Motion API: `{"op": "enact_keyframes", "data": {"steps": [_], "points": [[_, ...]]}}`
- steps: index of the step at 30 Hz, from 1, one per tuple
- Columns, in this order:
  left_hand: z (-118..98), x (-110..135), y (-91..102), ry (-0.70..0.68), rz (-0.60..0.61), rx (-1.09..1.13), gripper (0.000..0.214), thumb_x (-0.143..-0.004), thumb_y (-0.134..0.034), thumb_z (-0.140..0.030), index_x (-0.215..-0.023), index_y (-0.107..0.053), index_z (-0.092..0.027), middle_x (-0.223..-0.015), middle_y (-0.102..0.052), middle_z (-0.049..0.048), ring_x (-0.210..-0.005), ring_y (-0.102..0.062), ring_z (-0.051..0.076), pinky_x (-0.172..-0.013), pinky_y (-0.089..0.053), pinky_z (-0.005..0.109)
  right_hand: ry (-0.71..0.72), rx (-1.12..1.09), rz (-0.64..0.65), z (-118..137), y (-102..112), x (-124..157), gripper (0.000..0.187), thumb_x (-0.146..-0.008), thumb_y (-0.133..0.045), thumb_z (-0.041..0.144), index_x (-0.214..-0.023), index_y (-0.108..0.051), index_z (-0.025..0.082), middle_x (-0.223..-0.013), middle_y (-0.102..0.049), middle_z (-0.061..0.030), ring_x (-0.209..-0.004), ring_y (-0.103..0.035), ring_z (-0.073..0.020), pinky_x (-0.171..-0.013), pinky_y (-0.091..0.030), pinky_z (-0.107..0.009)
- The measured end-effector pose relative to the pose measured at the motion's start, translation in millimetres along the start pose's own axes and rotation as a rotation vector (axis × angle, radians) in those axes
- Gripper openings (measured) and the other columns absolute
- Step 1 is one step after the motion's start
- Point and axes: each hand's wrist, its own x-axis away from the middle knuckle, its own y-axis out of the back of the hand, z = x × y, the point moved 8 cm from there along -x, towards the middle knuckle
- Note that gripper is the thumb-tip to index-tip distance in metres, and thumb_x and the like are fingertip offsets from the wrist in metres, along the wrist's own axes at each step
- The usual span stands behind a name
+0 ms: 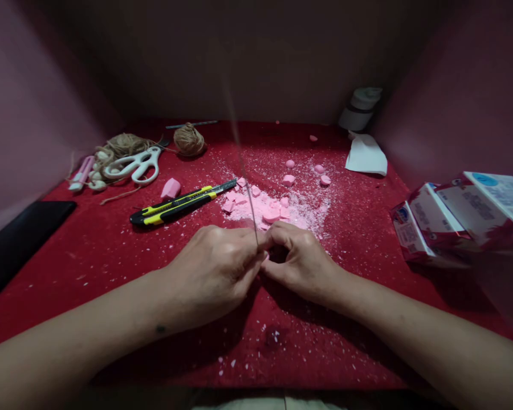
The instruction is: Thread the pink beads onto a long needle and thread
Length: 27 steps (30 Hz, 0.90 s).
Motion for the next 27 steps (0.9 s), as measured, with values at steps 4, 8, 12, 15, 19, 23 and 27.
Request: {"op": "enact_keyframes", "data": {"steps": [4,8,12,15,19,23,27], "points": [[2,-3,-0.6,-0.009,-0.030,0.019,0.020,-0.081,-0.044,-0.010,-0.062,-0.048,-0.015,-0.055,-0.046,-0.0026,-0.048,-0.044,0.008,-0.049,-0.033,0.019,-0.003,-0.003,0.007,-1,-1,0,0.014,-0.068,-0.056,0.012,-0.061,-0.045,0.018,-0.064,-0.048,0.0006,-0.062,-0.043,-0.0114,-0.058,-0.035,-0.026],[2,-2,-0.2,-0.008,-0.005,-0.070,0.021,-0.080,-0.044,-0.011,-0.059,-0.045,-0.016,-0.053,-0.044,-0.0027,-0.045,-0.041,0.008,-0.046,-0.030,0.021,-0.024,-0.001,0.015,-1,-2,0,0.010,-0.069,-0.055,0.013,-0.063,-0.050,0.017,-0.065,-0.050,-0.0002,-0.063,-0.043,-0.0116,-0.059,-0.036,-0.026],[-4,0,-3.5,-0.012,0.035,-0.033,0.024,-0.081,-0.044,-0.010,-0.058,-0.044,-0.016,-0.052,-0.043,-0.0033,-0.044,-0.039,0.008,-0.046,-0.030,0.021,-0.031,-0.005,0.022,-2,-2,-1,0.009,-0.067,-0.056,0.012,-0.062,-0.050,0.016,-0.065,-0.049,-0.0002,-0.062,-0.043,-0.0115,-0.057,-0.035,-0.025],[-3,-4,-2.7,-0.039,-0.006,0.023,0.019,-0.081,-0.045,-0.009,-0.064,-0.049,-0.015,-0.056,-0.048,-0.0021,-0.048,-0.045,0.008,-0.049,-0.034,0.019,-0.030,-0.002,0.024,-3,-3,-1,0.010,-0.067,-0.056,0.013,-0.061,-0.049,0.017,-0.066,-0.049,-0.0005,-0.063,-0.044,-0.0117,-0.059,-0.036,-0.026],[5,-6,1.4,-0.028,-0.028,-0.047,0.017,-0.079,-0.047,-0.009,-0.063,-0.050,-0.014,-0.055,-0.048,-0.0019,-0.048,-0.045,0.009,-0.048,-0.033,0.020,-0.027,0.000,0.013,-3,-2,-1,0.011,-0.070,-0.056,0.016,-0.062,-0.049,0.017,-0.065,-0.049,-0.0005,-0.063,-0.044,-0.0117,-0.060,-0.036,-0.026],[1,-1,1.4,-0.021,0.018,-0.035,0.018,-0.079,-0.048,-0.010,-0.061,-0.048,-0.015,-0.055,-0.048,-0.0018,-0.046,-0.044,0.008,-0.047,-0.033,0.020,-0.019,0.001,0.006,-1,-2,0,0.012,-0.069,-0.056,0.013,-0.061,-0.047,0.017,-0.064,-0.048,0.0006,-0.062,-0.043,-0.0111,-0.058,-0.035,-0.025],[-5,-4,-1.8,-0.054,0.007,-0.009,0.018,-0.080,-0.046,-0.009,-0.063,-0.049,-0.015,-0.056,-0.049,-0.0017,-0.048,-0.045,0.008,-0.049,-0.034,0.020,-0.010,0.017,0.016,-2,-2,0,0.012,-0.066,-0.056,0.012,-0.060,-0.047,0.017,-0.065,-0.047,0.0006,-0.062,-0.043,-0.0112,-0.058,-0.035,-0.025]]}}
